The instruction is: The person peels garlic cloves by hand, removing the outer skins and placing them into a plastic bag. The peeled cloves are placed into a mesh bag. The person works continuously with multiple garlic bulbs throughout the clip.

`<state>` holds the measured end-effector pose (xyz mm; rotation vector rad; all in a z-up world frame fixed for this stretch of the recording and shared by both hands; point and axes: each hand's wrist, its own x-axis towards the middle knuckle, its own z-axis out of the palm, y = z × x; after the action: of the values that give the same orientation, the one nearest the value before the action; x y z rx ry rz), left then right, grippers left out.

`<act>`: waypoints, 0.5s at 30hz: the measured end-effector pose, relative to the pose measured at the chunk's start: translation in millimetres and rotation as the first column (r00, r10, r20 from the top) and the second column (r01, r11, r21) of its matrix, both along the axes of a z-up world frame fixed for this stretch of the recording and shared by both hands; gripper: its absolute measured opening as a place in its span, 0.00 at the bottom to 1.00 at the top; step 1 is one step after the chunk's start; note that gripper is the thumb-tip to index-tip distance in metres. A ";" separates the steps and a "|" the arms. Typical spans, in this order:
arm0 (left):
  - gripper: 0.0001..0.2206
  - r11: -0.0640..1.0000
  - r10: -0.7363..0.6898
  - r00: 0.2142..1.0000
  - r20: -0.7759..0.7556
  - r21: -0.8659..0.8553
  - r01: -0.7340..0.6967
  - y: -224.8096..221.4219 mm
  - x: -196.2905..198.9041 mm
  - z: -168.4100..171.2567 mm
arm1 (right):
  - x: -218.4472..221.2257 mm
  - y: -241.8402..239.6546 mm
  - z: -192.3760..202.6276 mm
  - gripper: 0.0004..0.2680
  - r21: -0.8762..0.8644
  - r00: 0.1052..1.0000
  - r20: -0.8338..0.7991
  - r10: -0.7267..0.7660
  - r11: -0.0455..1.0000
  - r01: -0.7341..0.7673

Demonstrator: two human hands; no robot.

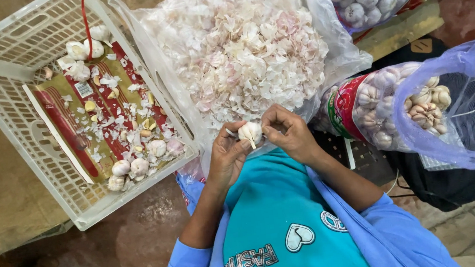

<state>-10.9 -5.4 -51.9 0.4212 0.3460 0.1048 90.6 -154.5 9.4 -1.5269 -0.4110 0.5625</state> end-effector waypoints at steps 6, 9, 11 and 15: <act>0.19 0.999 -0.013 1.000 0.023 -0.051 0.015 3.6 5.7 26.5 | 28.5 -8.4 -16.3 0.04 -0.199 0.916 0.380 -0.127 0.956 0.215; 0.19 0.999 0.015 0.998 0.056 0.040 -0.017 4.2 6.4 -12.5 | 15.5 -6.1 -5.4 0.04 -0.090 0.934 0.355 -0.047 0.992 0.084; 0.19 0.995 0.037 0.998 0.043 0.086 -0.041 -0.7 7.1 -12.8 | 6.4 6.0 16.8 0.05 -0.119 0.873 0.486 -0.039 0.987 0.110; 0.20 0.984 0.056 0.997 0.046 0.168 -0.063 -2.2 10.2 -4.7 | -1.9 10.7 14.2 0.03 -0.092 0.659 0.747 -0.084 0.969 0.229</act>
<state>-0.7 -7.6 -56.6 0.5761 0.3104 0.2018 88.7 -143.9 23.6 -1.9153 -0.8594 -0.2153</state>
